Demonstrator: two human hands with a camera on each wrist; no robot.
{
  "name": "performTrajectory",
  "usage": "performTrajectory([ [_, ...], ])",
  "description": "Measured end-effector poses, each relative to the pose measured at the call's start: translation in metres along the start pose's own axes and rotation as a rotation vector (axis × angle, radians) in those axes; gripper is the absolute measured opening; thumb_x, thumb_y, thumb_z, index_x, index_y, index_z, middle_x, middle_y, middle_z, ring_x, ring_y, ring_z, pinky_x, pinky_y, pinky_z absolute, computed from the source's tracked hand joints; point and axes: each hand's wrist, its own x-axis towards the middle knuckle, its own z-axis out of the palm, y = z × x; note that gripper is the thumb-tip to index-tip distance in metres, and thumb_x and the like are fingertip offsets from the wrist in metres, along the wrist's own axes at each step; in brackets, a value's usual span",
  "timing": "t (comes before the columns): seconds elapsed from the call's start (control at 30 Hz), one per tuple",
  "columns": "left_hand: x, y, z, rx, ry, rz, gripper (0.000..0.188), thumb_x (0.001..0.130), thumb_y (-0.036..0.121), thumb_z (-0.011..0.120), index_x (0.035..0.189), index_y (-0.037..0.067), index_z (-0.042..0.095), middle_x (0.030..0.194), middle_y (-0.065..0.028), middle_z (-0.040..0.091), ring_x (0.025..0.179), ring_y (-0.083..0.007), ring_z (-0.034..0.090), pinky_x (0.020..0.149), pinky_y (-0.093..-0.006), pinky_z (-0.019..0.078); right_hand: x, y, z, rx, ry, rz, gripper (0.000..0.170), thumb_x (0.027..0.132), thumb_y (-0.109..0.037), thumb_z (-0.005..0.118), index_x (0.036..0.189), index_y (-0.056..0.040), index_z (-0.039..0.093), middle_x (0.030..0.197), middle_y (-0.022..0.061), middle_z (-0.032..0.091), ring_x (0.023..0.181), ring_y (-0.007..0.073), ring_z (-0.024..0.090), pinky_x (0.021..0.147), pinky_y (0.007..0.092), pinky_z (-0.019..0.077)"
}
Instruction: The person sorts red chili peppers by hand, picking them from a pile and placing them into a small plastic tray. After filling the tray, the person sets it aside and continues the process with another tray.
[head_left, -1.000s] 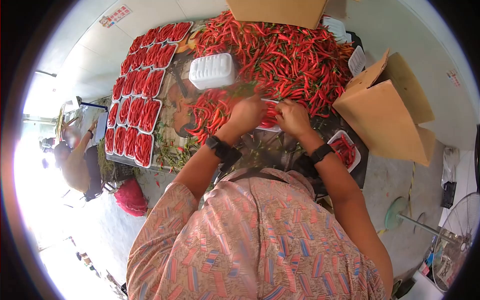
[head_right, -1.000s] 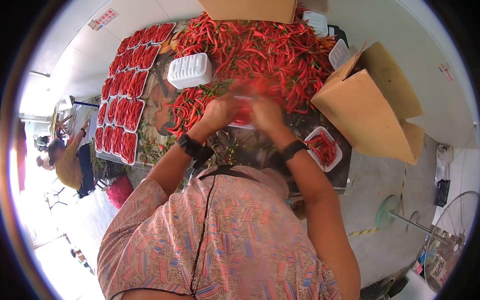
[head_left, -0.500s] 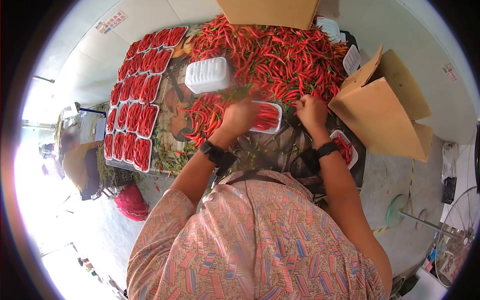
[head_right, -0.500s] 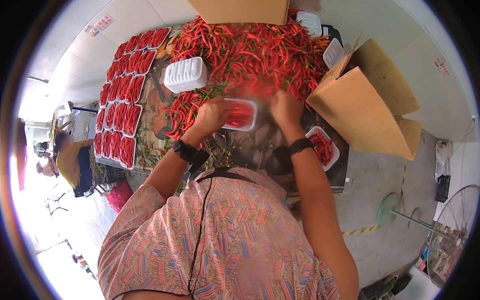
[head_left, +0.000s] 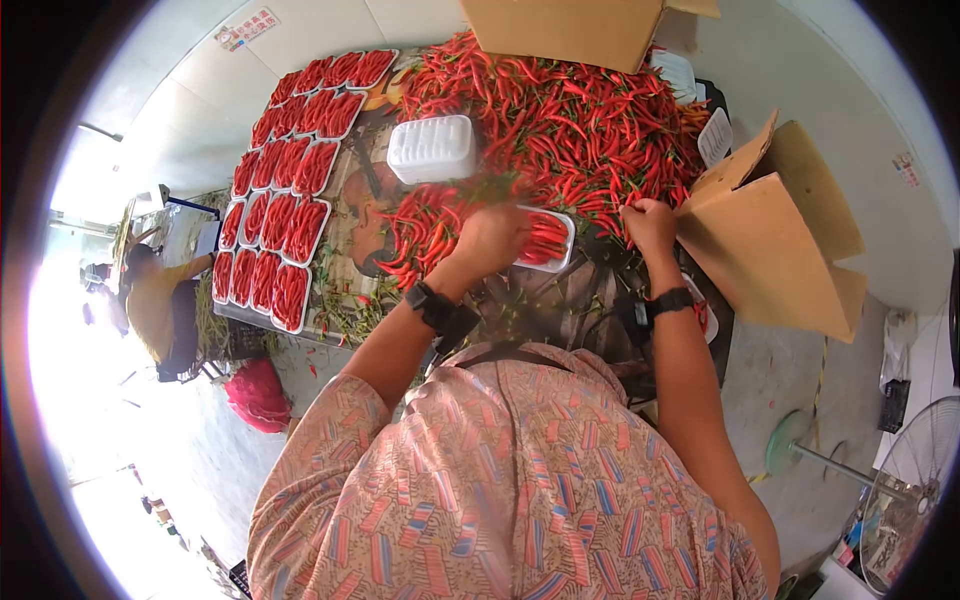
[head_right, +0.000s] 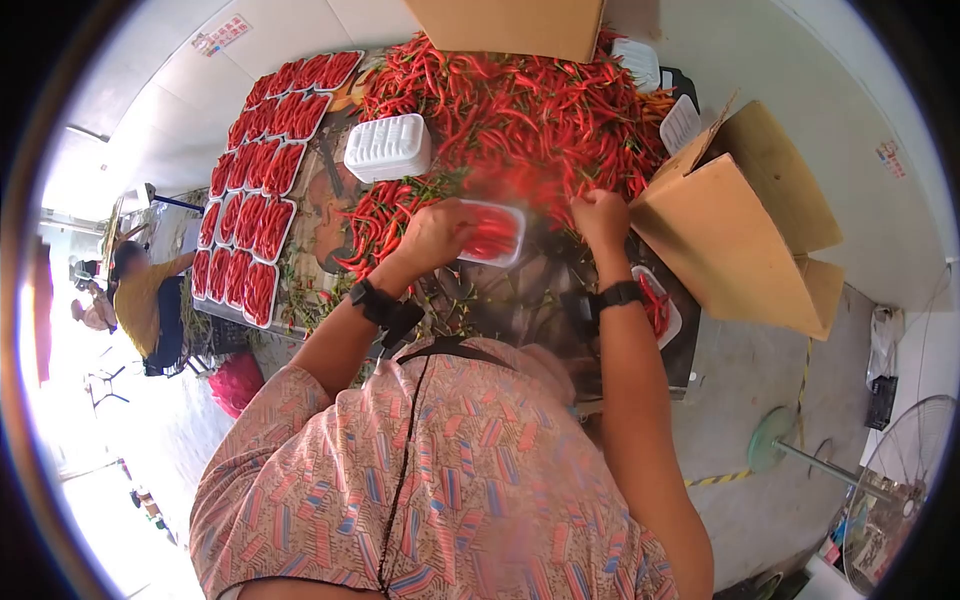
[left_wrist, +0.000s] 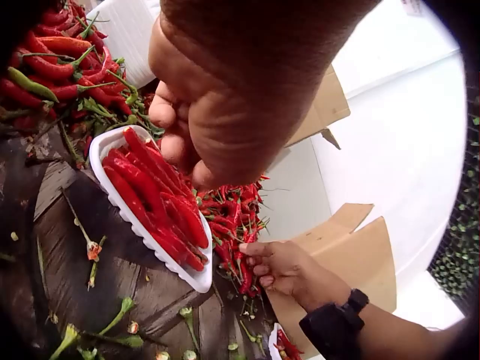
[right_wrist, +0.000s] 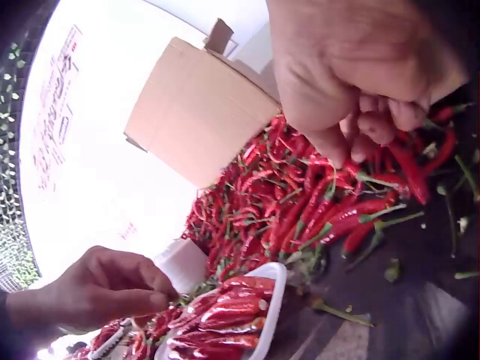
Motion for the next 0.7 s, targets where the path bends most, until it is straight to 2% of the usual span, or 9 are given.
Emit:
performTrajectory([
  [0.03, 0.001, 0.003, -0.002, -0.024, 0.001, 0.002, 0.015, 0.078, 0.013, 0.063, 0.091, 0.009, 0.068, 0.085, -0.0131, 0.063, 0.077, -0.0338, 0.062, 0.067, -0.0409, 0.0507, -0.004, -0.003, -0.003, -0.002, -0.001, -0.003, 0.029, 0.078, -0.03, 0.071, 0.07, -0.0024, 0.069, 0.064, 0.0106, 0.066, 0.061, 0.0219, 0.064, 0.058, 0.0354, 0.0484],
  [0.1, 0.007, 0.013, -0.002, -0.106, 0.024, 0.017, 0.012, 0.078, 0.015, 0.062, 0.087, 0.008, 0.068, 0.084, -0.0131, 0.063, 0.077, -0.0337, 0.062, 0.067, -0.0418, 0.05, -0.015, -0.012, -0.006, 0.495, -0.103, 0.01, 0.02, 0.082, -0.019, 0.067, 0.076, 0.0005, 0.068, 0.068, 0.0059, 0.066, 0.053, 0.0132, 0.055, 0.052, 0.027, 0.0419],
  [0.13, 0.011, 0.017, 0.0, -0.185, 0.046, 0.033, 0.011, 0.078, 0.018, 0.062, 0.082, 0.008, 0.067, 0.083, -0.0132, 0.063, 0.077, -0.0336, 0.062, 0.067, -0.0427, 0.0494, -0.021, -0.019, -0.01, 0.493, -0.103, 0.009, 0.02, 0.082, -0.019, 0.067, 0.076, 0.0005, 0.068, 0.068, 0.0059, 0.066, 0.053, 0.0132, 0.055, 0.052, 0.027, 0.0419],
  [0.2, 0.018, 0.027, 0.004, -0.283, 0.044, 0.024, 0.013, 0.078, 0.019, 0.064, 0.085, 0.009, 0.068, 0.084, -0.0125, 0.064, 0.077, -0.0319, 0.062, 0.067, -0.0412, 0.0497, -0.031, -0.032, -0.018, 0.899, -0.363, 0.2, 0.012, 0.085, -0.009, 0.063, 0.088, 0.0025, 0.066, 0.075, 0.0037, 0.064, 0.054, 0.0069, 0.047, 0.049, 0.0212, 0.0343],
  [0.3, 0.028, 0.038, 0.007, -0.398, 0.045, -0.016, 0.015, 0.079, 0.02, 0.066, 0.088, 0.008, 0.069, 0.084, -0.0118, 0.066, 0.076, -0.0286, 0.064, 0.067, -0.0383, 0.05, -0.041, -0.043, -0.022, 1.023, -0.487, 0.18, 0.014, 0.086, -0.008, 0.062, 0.097, 0.0018, 0.063, 0.078, 0.0031, 0.061, 0.056, 0.0051, 0.045, 0.048, 0.0195, 0.0308],
  [0.4, 0.029, 0.042, 0.004, -0.452, 0.017, -0.068, 0.017, 0.082, 0.021, 0.066, 0.089, 0.007, 0.069, 0.082, -0.0119, 0.067, 0.074, -0.026, 0.065, 0.066, -0.0362, 0.0498, -0.048, -0.051, -0.023, 1.063, -0.498, 0.144, 0.014, 0.083, -0.01, 0.064, 0.092, 0.0012, 0.065, 0.068, -0.0035, 0.053, 0.056, 0.0033, 0.042, 0.048, 0.0192, 0.0294],
  [0.53, 0.026, 0.046, -0.002, -0.629, -0.116, -0.203, 0.017, 0.084, 0.02, 0.064, 0.088, 0.005, 0.069, 0.077, -0.0123, 0.067, 0.069, -0.0248, 0.065, 0.064, -0.0342, 0.0496, -0.052, -0.051, -0.023, 1.092, -0.495, 0.136, 0.015, 0.083, -0.009, 0.064, 0.093, 0.001, 0.065, 0.069, -0.0035, 0.053, 0.057, 0.0033, 0.042, 0.049, 0.0188, 0.0286],
  [0.63, 0.022, 0.048, -0.002, -0.682, -0.13, -0.253, 0.017, 0.081, 0.022, 0.066, 0.081, 0.005, 0.068, 0.072, -0.0114, 0.066, 0.064, -0.0241, 0.064, 0.062, -0.0352, 0.049, -0.056, -0.051, -0.023, 1.014, -0.525, 0.042, 0.016, 0.083, -0.009, 0.064, 0.094, 0.0018, 0.066, 0.075, -0.0009, 0.06, 0.06, 0.0056, 0.05, 0.052, 0.02, 0.0372],
  [0.7, 0.023, 0.042, 0.005, -0.571, -0.147, -0.242, 0.018, 0.078, 0.024, 0.067, 0.078, 0.005, 0.067, 0.07, -0.0104, 0.066, 0.062, -0.0239, 0.064, 0.061, -0.036, 0.0487, -0.065, -0.059, -0.021, 0.613, -0.303, -0.289, 0.016, 0.083, -0.009, 0.064, 0.095, 0.0014, 0.067, 0.08, 0.0032, 0.066, 0.069, 0.0076, 0.059, 0.06, 0.0229, 0.046],
])
